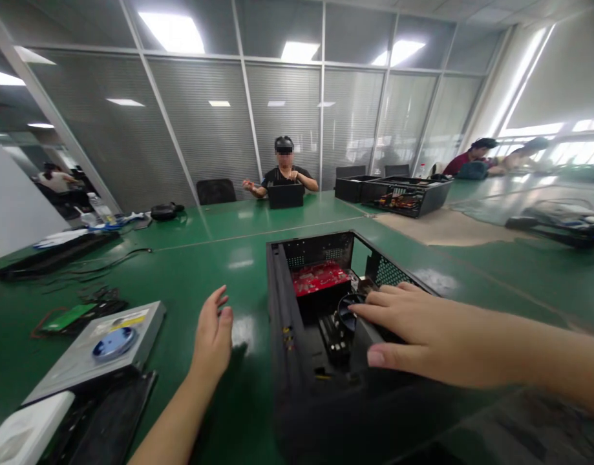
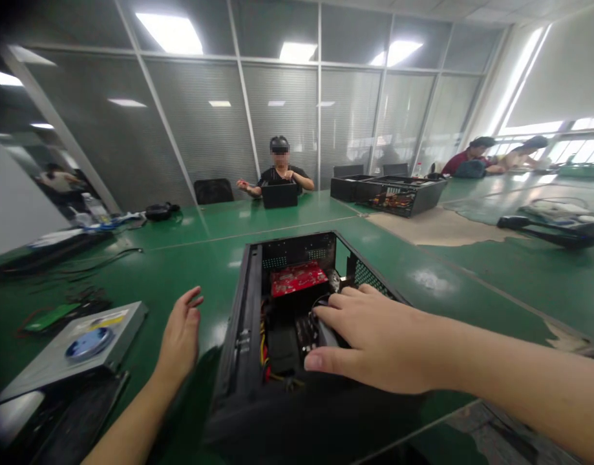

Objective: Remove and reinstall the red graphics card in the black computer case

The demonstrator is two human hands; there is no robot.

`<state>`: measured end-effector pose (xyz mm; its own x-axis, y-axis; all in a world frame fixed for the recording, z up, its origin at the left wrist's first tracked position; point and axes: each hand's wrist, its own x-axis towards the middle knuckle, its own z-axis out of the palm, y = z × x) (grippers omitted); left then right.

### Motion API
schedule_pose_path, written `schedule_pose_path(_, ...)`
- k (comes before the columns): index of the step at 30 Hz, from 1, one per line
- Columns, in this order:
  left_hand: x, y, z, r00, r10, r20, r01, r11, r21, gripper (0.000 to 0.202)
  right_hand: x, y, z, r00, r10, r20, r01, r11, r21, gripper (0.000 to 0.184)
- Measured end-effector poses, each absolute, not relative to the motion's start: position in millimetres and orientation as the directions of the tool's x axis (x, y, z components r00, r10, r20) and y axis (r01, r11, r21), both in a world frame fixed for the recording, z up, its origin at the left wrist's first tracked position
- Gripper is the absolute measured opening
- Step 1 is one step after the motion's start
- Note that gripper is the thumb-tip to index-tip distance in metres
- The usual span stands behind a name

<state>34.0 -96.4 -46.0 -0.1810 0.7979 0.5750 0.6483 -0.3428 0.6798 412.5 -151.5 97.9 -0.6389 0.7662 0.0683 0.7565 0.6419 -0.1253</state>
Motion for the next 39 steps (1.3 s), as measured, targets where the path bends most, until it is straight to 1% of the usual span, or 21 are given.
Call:
schedule_pose_path(2, 29, -100, -40, -0.209, 0.737, 0.643, 0.636, -0.397, 0.662, 0.056, 409, -165, 113, -0.703, 0.710, 0.052, 0.692, 0.699, -0.180, 0.055)
schedule_pose_path(3, 27, -102, -38, -0.215, 0.715, 0.665, 0.636, -0.414, 0.651, 0.056, 405, -164, 119, -0.710, 0.703, 0.043, 0.689, 0.706, -0.163, 0.054)
schedule_pose_path(4, 25, -103, -36, -0.219, 0.701, 0.679, 0.638, -0.424, 0.643, 0.055, 399, -158, 123, -0.710, 0.703, 0.037, 0.696, 0.709, -0.114, 0.055)
schedule_pose_path(5, 24, -103, -35, -0.219, 0.693, 0.687, 0.642, -0.427, 0.636, 0.055, 392, -149, 124, -0.715, 0.699, 0.029, 0.698, 0.715, -0.041, 0.056)
schedule_pose_path(7, 22, -103, -36, -0.218, 0.695, 0.685, 0.651, -0.419, 0.632, 0.054, 371, -126, 117, -0.745, 0.667, -0.008, 0.662, 0.740, 0.120, 0.051)
schedule_pose_path(8, 21, -102, -37, -0.218, 0.702, 0.679, 0.653, -0.412, 0.635, 0.053, 359, -113, 110, -0.761, 0.647, -0.049, 0.630, 0.754, 0.185, 0.048)
schedule_pose_path(10, 21, -99, -40, -0.213, 0.720, 0.660, 0.654, -0.397, 0.644, 0.052, 335, -88, 93, -0.768, 0.618, -0.170, 0.569, 0.779, 0.262, 0.046)
schedule_pose_path(12, 20, -97, -42, -0.201, 0.738, 0.645, 0.656, -0.388, 0.648, 0.051, 318, -68, 75, -0.748, 0.608, -0.266, 0.538, 0.790, 0.294, 0.055)
schedule_pose_path(13, 20, -96, -43, -0.195, 0.743, 0.640, 0.658, -0.384, 0.647, 0.050, 313, -60, 68, -0.739, 0.608, -0.288, 0.532, 0.790, 0.303, 0.061)
schedule_pose_path(18, 22, -96, -41, -0.164, 0.761, 0.628, 0.671, -0.381, 0.636, 0.048, 309, -44, 42, -0.770, 0.588, -0.249, 0.487, 0.793, 0.366, 0.095)
schedule_pose_path(19, 23, -96, -40, -0.154, 0.764, 0.626, 0.672, -0.384, 0.633, 0.048, 310, -44, 39, -0.775, 0.585, -0.239, 0.477, 0.789, 0.386, 0.099)
schedule_pose_path(20, 24, -97, -40, -0.144, 0.767, 0.625, 0.674, -0.387, 0.630, 0.048, 310, -46, 37, -0.775, 0.588, -0.231, 0.473, 0.783, 0.405, 0.099)
schedule_pose_path(21, 26, -97, -40, -0.133, 0.769, 0.625, 0.675, -0.391, 0.626, 0.048, 310, -47, 37, -0.779, 0.587, -0.221, 0.470, 0.779, 0.414, 0.093)
schedule_pose_path(23, 28, -98, -39, -0.112, 0.769, 0.629, 0.678, -0.403, 0.614, 0.047, 310, -49, 43, -0.784, 0.594, -0.180, 0.492, 0.772, 0.402, 0.068)
schedule_pose_path(25, 29, -99, -38, -0.104, 0.762, 0.639, 0.681, -0.413, 0.604, 0.046, 313, -46, 59, -0.759, 0.644, -0.094, 0.579, 0.734, 0.355, 0.044)
schedule_pose_path(27, 29, -101, -37, -0.113, 0.750, 0.651, 0.684, -0.416, 0.598, 0.046, 322, -38, 80, -0.724, 0.690, -0.001, 0.663, 0.696, 0.276, 0.034)
schedule_pose_path(29, 28, -101, -35, -0.129, 0.741, 0.659, 0.684, -0.414, 0.600, 0.045, 334, -27, 99, -0.718, 0.693, 0.062, 0.689, 0.695, 0.204, 0.033)
schedule_pose_path(32, 28, -101, -34, -0.140, 0.739, 0.659, 0.676, -0.415, 0.609, 0.045, 351, -10, 109, -0.717, 0.689, 0.107, 0.696, 0.700, 0.159, 0.033)
schedule_pose_path(35, 28, -101, -35, -0.130, 0.746, 0.653, 0.670, -0.419, 0.612, 0.044, 360, 3, 98, -0.707, 0.696, 0.122, 0.707, 0.700, 0.101, 0.037)
schedule_pose_path(37, 28, -102, -35, -0.119, 0.750, 0.651, 0.675, -0.420, 0.607, 0.043, 359, 9, 86, -0.708, 0.698, 0.107, 0.706, 0.706, 0.063, 0.044)
schedule_pose_path(39, 28, -103, -35, -0.112, 0.752, 0.649, 0.681, -0.418, 0.602, 0.043, 356, 12, 75, -0.696, 0.715, 0.067, 0.718, 0.691, 0.090, 0.048)
